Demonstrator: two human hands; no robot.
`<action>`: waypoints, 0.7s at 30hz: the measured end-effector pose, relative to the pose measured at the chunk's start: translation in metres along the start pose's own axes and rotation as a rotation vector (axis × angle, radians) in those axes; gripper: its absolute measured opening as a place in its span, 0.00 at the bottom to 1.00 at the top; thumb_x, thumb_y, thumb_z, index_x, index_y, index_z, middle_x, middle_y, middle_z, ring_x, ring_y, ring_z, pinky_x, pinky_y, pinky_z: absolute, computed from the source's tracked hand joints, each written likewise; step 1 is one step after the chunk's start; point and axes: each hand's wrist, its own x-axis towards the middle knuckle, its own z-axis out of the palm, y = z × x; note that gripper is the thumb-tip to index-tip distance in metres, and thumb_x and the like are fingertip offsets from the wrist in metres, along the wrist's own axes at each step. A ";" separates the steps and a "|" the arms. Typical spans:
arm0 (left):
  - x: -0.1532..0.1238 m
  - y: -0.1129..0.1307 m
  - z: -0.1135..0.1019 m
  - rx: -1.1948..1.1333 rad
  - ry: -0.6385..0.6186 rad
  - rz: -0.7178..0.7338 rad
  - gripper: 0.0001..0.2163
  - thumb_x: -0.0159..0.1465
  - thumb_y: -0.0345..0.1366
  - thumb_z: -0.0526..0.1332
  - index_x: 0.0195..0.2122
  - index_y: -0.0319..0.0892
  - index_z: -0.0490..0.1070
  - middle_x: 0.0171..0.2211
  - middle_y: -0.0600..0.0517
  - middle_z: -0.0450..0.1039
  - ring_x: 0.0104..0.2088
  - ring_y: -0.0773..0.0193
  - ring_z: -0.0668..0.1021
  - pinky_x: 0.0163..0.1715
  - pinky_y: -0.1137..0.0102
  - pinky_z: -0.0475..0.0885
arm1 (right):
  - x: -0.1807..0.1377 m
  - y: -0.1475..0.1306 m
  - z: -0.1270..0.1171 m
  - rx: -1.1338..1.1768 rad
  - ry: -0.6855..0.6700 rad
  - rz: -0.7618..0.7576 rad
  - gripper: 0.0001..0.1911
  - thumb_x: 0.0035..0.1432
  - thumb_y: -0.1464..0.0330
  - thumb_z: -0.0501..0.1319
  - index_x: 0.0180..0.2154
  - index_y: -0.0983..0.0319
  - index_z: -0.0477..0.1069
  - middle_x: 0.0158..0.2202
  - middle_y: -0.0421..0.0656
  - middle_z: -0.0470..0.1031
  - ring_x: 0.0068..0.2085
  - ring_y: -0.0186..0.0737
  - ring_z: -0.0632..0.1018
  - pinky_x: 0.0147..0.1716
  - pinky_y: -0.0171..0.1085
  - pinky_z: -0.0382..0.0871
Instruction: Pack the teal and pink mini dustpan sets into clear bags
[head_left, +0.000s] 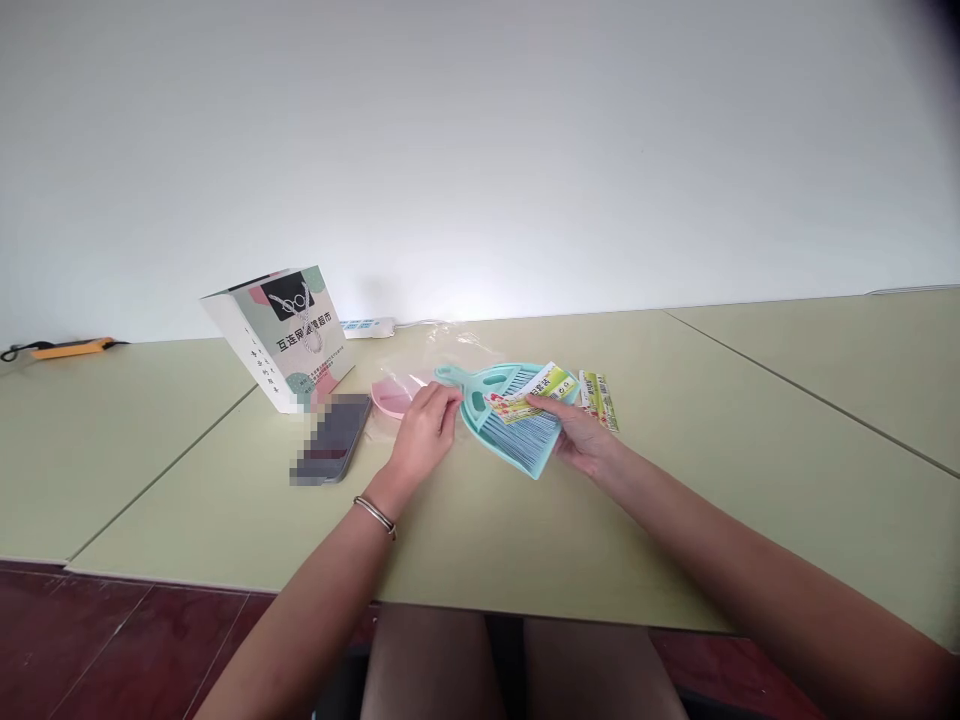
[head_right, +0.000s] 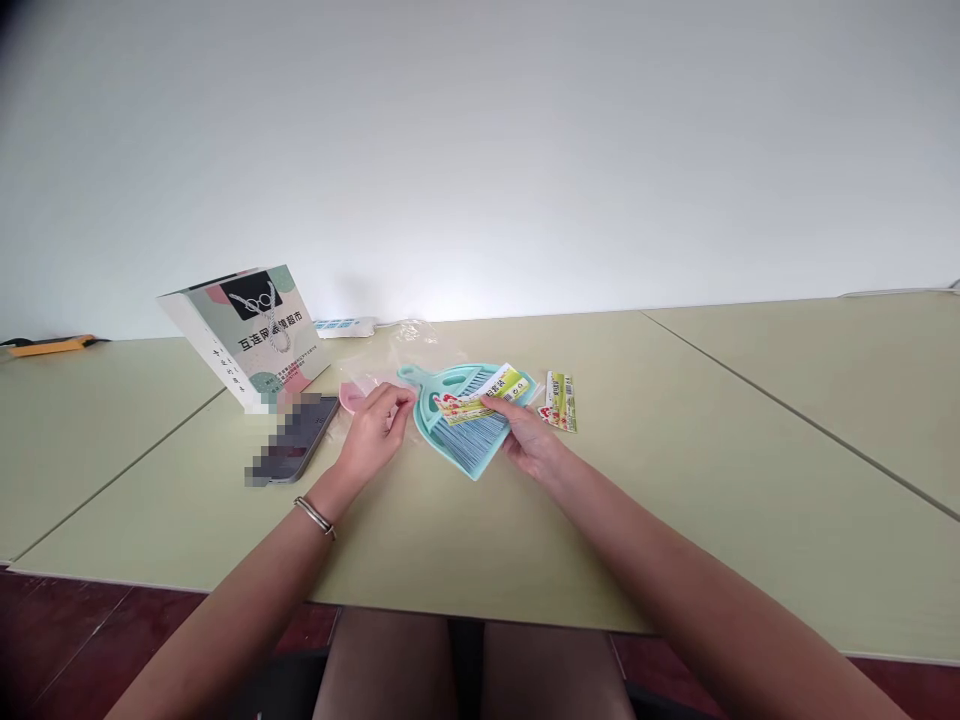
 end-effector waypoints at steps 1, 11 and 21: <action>0.000 0.003 0.000 -0.033 0.003 0.015 0.06 0.65 0.29 0.52 0.35 0.42 0.67 0.32 0.50 0.71 0.34 0.64 0.73 0.35 0.69 0.69 | -0.001 0.003 0.002 0.039 0.029 -0.008 0.10 0.52 0.74 0.64 0.38 0.62 0.72 0.38 0.43 0.80 0.36 0.37 0.81 0.36 0.34 0.77; -0.001 0.023 -0.004 -0.192 -0.128 0.110 0.07 0.65 0.31 0.52 0.34 0.43 0.68 0.32 0.50 0.72 0.34 0.65 0.73 0.35 0.70 0.69 | -0.027 0.036 0.021 -0.010 -0.105 -0.033 0.16 0.45 0.71 0.68 0.39 0.61 0.72 0.37 0.41 0.80 0.36 0.38 0.80 0.33 0.34 0.75; 0.001 0.021 -0.007 -0.210 -0.048 -0.127 0.06 0.64 0.34 0.52 0.34 0.43 0.68 0.32 0.51 0.72 0.33 0.66 0.73 0.33 0.70 0.68 | -0.028 0.034 0.022 0.038 -0.073 -0.038 0.13 0.50 0.76 0.63 0.40 0.59 0.72 0.37 0.40 0.80 0.36 0.36 0.80 0.35 0.33 0.75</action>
